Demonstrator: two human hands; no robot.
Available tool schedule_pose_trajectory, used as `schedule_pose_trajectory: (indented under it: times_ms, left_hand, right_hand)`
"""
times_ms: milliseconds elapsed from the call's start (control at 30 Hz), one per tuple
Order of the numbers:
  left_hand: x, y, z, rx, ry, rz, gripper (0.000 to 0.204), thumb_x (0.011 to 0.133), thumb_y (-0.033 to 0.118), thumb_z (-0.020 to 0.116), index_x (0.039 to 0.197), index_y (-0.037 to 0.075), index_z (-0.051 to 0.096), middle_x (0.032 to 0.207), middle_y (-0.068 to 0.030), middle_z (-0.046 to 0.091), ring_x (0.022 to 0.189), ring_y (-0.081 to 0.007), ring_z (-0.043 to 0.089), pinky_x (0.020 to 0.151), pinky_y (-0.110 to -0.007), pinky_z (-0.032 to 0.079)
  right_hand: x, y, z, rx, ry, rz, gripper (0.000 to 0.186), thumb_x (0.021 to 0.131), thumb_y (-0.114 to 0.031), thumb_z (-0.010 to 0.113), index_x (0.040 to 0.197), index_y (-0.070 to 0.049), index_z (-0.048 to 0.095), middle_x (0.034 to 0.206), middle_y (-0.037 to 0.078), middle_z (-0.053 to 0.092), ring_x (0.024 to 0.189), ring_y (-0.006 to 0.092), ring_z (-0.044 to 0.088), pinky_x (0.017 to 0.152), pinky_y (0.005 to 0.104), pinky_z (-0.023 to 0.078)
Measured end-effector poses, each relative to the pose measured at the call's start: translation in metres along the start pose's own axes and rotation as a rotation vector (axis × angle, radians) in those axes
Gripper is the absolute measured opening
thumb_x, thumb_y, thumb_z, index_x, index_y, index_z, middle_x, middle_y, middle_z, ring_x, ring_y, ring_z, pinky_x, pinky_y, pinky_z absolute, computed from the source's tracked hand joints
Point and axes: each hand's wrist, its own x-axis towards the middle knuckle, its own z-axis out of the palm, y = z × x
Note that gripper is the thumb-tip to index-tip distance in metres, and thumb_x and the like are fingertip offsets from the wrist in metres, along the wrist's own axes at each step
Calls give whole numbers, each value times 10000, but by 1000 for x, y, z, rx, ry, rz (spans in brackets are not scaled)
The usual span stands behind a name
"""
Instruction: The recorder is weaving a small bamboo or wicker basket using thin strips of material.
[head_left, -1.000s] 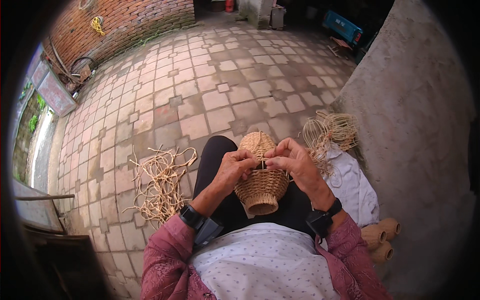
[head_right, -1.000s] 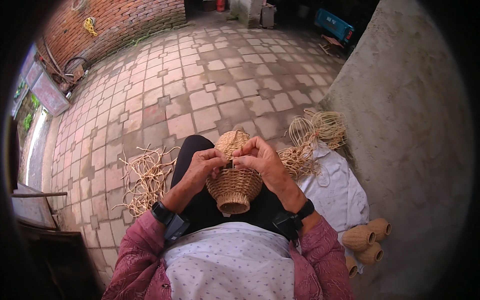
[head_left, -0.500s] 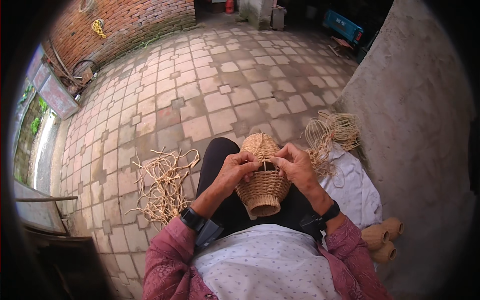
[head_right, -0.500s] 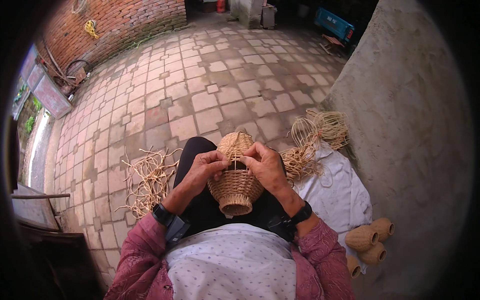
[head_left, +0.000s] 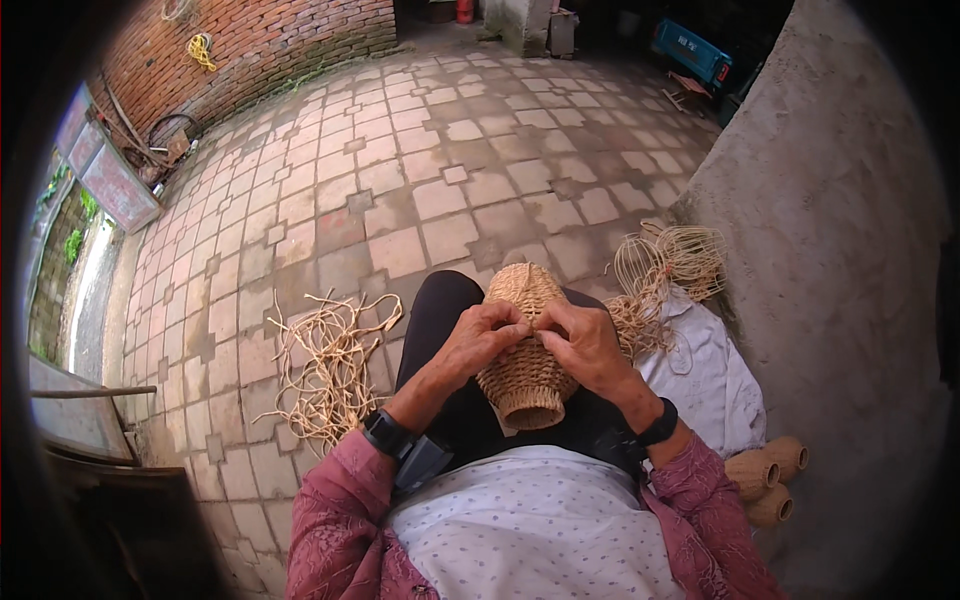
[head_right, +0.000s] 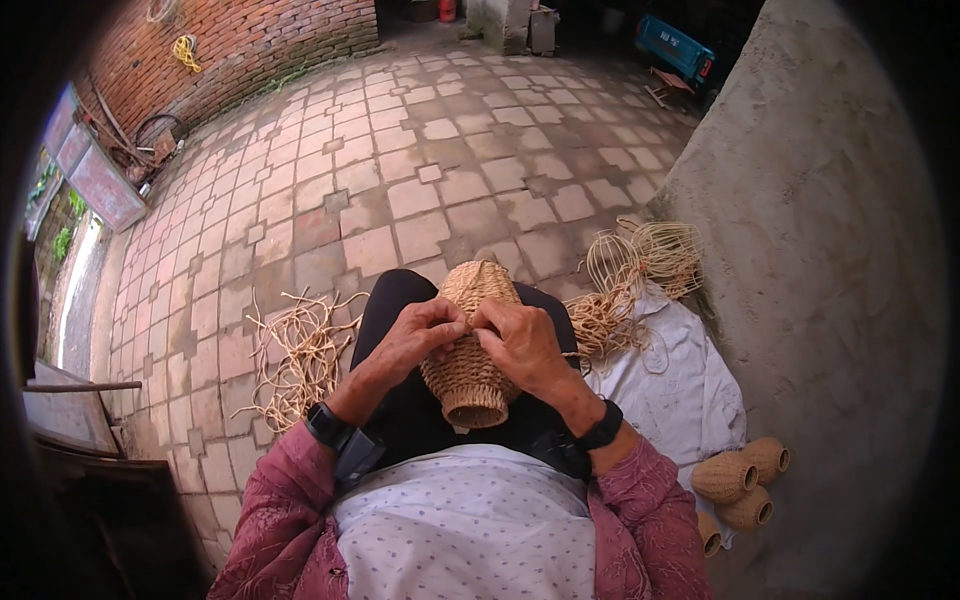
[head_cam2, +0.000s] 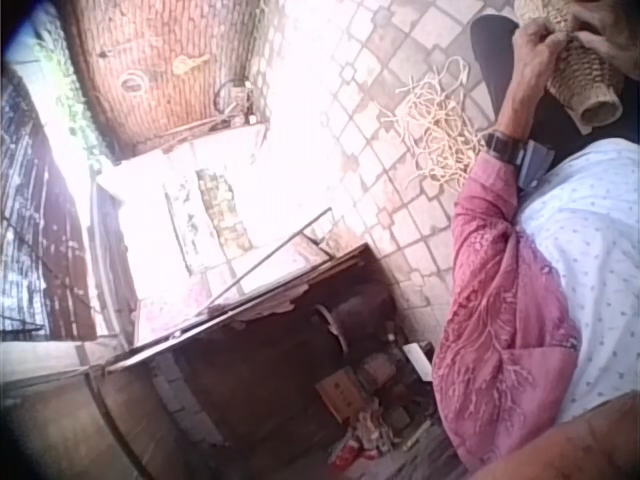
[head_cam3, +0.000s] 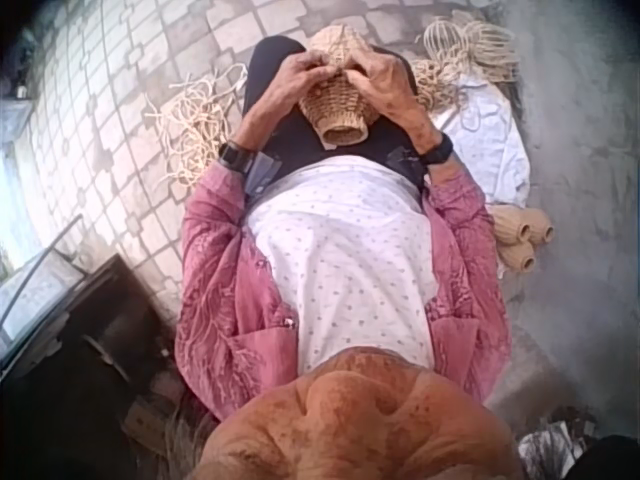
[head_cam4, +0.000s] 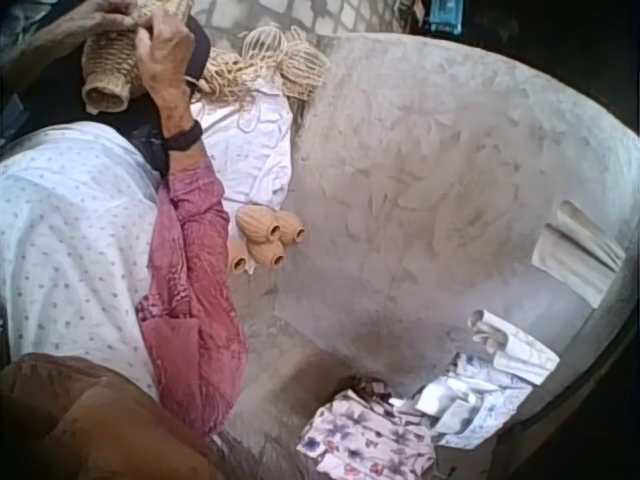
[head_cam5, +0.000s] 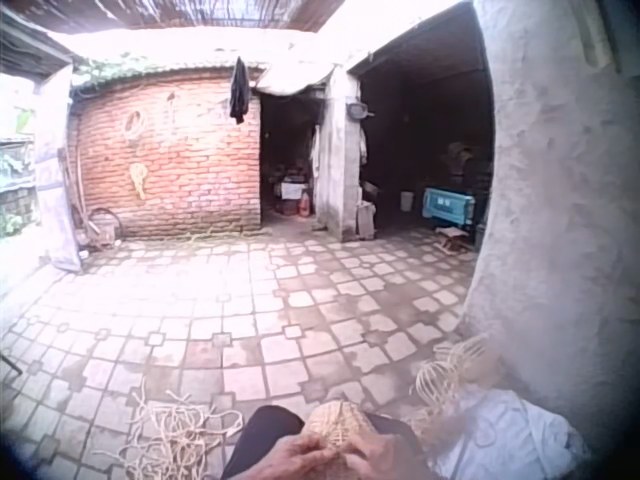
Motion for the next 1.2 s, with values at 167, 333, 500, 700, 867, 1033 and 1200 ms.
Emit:
schedule_pose_trajectory:
  times_ms: [167, 333, 500, 700, 867, 1033, 1200]
  left_hand:
    - [4, 4, -5, -1, -75, -70, 118, 909, 170, 578, 902, 53, 583, 716, 37, 517, 633, -47, 513, 556, -197, 437]
    - [3, 10, -5, 42, -153, -93, 137, 926, 184, 562, 906, 50, 580, 749, 39, 522, 632, -46, 521, 546, -191, 447]
    - [2, 9, -4, 29, -152, -77, 140, 928, 186, 565, 908, 49, 582, 757, 39, 529, 620, -42, 523, 538, -188, 451]
    - [3, 4, -2, 26, -97, -39, 140, 911, 159, 577, 875, 28, 610, 679, -11, 570, 589, -63, 546, 500, -211, 449]
    - [3, 6, -2, 61, -81, -67, 147, 908, 165, 583, 880, 24, 612, 655, -15, 570, 554, -65, 537, 494, -217, 448]
    - [2, 9, 0, 82, -98, -99, 142, 922, 168, 574, 893, 30, 593, 684, 13, 543, 598, -59, 538, 527, -200, 456]
    - [-1, 14, 0, 89, -106, -70, 153, 924, 173, 574, 901, 24, 597, 688, 6, 547, 601, -63, 540, 535, -206, 457]
  right_hand:
    - [-1, -1, -3, 61, -22, -28, 78, 764, -69, 620, 815, -24, 581, 717, 150, 608, 664, 317, 618, 595, 378, 468]
    - [1, -1, -6, 80, -14, 31, 82, 767, -63, 632, 814, -17, 582, 701, 158, 612, 662, 316, 625, 588, 364, 471]
    - [0, 1, -5, 107, 1, 66, 96, 757, -45, 640, 815, -6, 573, 715, 164, 615, 677, 325, 629, 594, 369, 474]
    - [-3, -2, -3, 12, 34, 32, 103, 755, -30, 639, 816, -6, 559, 721, 163, 605, 687, 339, 621, 597, 383, 472]
    - [-3, -7, -5, -37, -17, -67, 108, 752, -28, 639, 822, -8, 558, 760, 160, 597, 712, 340, 611, 610, 391, 468]
    - [-2, -1, -7, 137, -32, 22, 99, 757, 16, 594, 851, -1, 572, 770, 146, 592, 711, 306, 605, 644, 356, 466]
    - [-2, 0, -2, 210, 9, 60, 109, 753, 35, 574, 858, 4, 583, 771, 142, 593, 715, 278, 599, 657, 336, 461]
